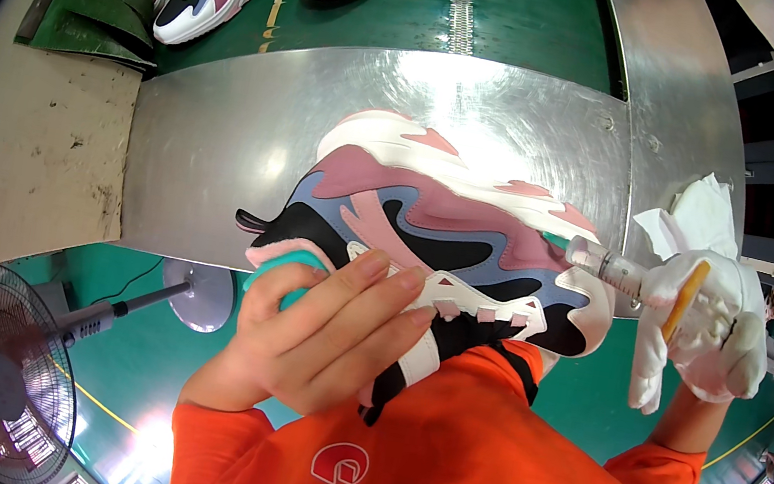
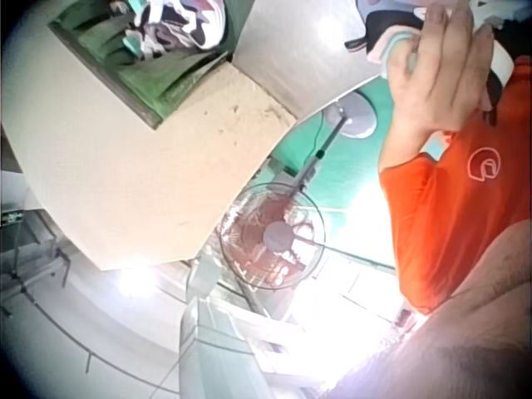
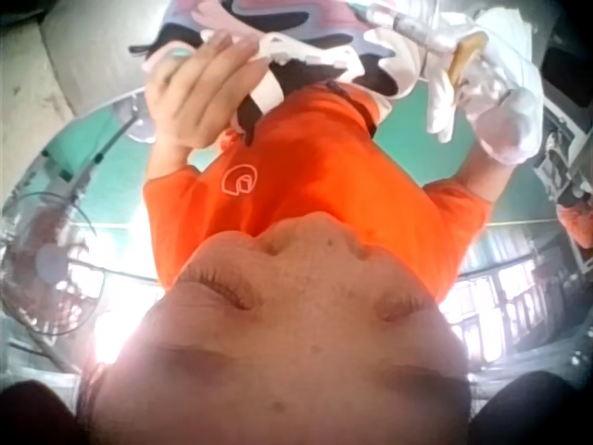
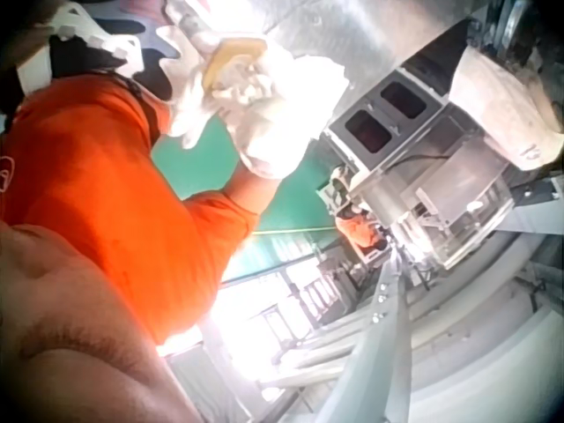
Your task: The person uses a syringe to apply a cleaning liquid to the upper and sole of a multi-colored sneaker. They then wipe the treated areas with a white cloth. The person repeats this process on multiple sneakers, handling them one at a time on a metal workbench.
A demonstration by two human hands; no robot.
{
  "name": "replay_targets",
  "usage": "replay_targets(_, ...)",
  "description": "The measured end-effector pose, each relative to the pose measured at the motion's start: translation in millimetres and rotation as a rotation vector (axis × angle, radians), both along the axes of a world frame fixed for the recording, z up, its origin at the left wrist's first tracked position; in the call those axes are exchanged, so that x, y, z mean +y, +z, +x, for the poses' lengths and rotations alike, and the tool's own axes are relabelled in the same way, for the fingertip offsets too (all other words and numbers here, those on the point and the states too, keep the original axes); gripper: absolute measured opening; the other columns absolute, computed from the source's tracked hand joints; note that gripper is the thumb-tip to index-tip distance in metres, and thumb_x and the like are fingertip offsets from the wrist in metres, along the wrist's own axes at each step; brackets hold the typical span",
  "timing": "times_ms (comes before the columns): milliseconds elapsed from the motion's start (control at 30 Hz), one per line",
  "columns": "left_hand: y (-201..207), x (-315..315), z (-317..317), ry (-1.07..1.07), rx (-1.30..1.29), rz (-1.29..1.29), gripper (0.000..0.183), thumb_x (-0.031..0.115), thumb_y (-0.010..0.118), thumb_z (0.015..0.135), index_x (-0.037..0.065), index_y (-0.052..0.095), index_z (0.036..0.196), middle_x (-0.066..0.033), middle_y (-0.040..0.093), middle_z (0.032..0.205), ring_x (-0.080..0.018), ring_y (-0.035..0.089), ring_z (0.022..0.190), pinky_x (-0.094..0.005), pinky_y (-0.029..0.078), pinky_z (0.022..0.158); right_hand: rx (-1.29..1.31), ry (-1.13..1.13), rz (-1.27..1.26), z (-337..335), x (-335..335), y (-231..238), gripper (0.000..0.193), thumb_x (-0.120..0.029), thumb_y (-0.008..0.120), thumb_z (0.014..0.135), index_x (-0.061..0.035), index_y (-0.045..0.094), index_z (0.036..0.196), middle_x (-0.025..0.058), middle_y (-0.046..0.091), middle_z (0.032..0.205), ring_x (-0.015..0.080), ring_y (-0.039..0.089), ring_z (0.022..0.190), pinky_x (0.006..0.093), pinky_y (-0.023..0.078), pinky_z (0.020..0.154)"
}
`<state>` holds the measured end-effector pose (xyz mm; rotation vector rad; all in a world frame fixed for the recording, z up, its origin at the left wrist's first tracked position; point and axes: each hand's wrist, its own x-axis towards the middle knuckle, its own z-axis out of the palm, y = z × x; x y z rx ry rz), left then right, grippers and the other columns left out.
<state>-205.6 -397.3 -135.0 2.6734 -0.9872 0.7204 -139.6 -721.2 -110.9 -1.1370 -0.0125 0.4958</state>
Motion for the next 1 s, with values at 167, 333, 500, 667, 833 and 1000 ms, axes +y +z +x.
replay_targets(167, 0.6, -0.8, 2.3, -0.009, 0.005, 0.010, 0.016, 0.009, 0.066, 0.076, 0.013, 0.071, 0.091, -0.0030, 0.070, 0.106, -0.0185, 0.064, 0.101, -0.0279, 0.040, 0.075, 0.108, -0.266, 0.019, -16.4, -27.0, -23.1, 0.089, -0.042, 0.089, 0.057, 0.0243, 0.048, 0.101, 0.0284, 0.059, 0.088, 0.0329, 0.062, 0.047, 0.0351, 0.055, 0.048)
replay_targets(333, -4.9, -3.4, 5.2, -0.012, -0.045, 0.020, 0.018, 0.009, 0.066, 0.075, 0.013, 0.072, 0.092, -0.0034, 0.070, 0.105, -0.0188, 0.064, 0.102, -0.0273, 0.038, 0.074, -0.059, 0.210, 0.204, 4.9, -23.9, -15.1, 0.088, -0.037, 0.089, 0.059, 0.0251, 0.047, 0.105, 0.0299, 0.058, 0.089, 0.0361, 0.062, 0.048, 0.0377, 0.054, 0.040)
replay_targets(500, -5.1, -7.3, 7.5, -0.009, -0.074, 0.031, 0.015, 0.009, 0.066, 0.077, 0.013, 0.071, 0.091, -0.0028, 0.070, 0.104, -0.0194, 0.063, 0.102, -0.0279, 0.040, 0.073, -0.048, 0.205, 0.343, 2.6, -33.1, -28.7, 0.087, -0.032, 0.089, 0.061, 0.0255, 0.044, 0.109, 0.0281, 0.057, 0.089, 0.0379, 0.064, 0.053, 0.0386, 0.054, 0.040)
replay_targets(667, -3.0, -11.9, 9.6, 0.006, -0.057, 0.045, 0.014, 0.009, 0.066, 0.079, 0.013, 0.070, 0.091, -0.0027, 0.071, 0.103, -0.0191, 0.064, 0.101, -0.0285, 0.041, 0.073, -0.018, 0.190, 0.328, -4.0, -46.5, -36.4, 0.088, -0.029, 0.089, 0.063, 0.0253, 0.041, 0.113, 0.0267, 0.056, 0.090, 0.0392, 0.065, 0.058, 0.0406, 0.054, 0.041)
replay_targets(833, 0.3, -16.6, 9.7, 0.029, -0.034, 0.039, 0.014, 0.009, 0.066, 0.079, 0.012, 0.070, 0.092, -0.0028, 0.072, 0.102, -0.0190, 0.064, 0.100, -0.0286, 0.041, 0.073, -0.022, 0.151, 0.343, -10.6, -52.2, -41.6, 0.088, -0.031, 0.089, 0.063, 0.0242, 0.043, 0.113, 0.0274, 0.057, 0.089, 0.0386, 0.064, 0.056, 0.0410, 0.054, 0.041)
replay_targets(1000, 2.1, -25.1, 10.0, 0.057, -0.019, 0.067, 0.015, 0.009, 0.067, 0.078, 0.011, 0.070, 0.093, -0.0030, 0.072, 0.101, -0.0193, 0.064, 0.099, -0.0289, 0.042, 0.073, -0.063, 0.127, 0.462, -13.1, -59.2, -59.2, 0.087, -0.032, 0.089, 0.062, 0.0239, 0.044, 0.111, 0.0284, 0.058, 0.084, 0.0379, 0.063, 0.052, 0.0402, 0.053, 0.038)
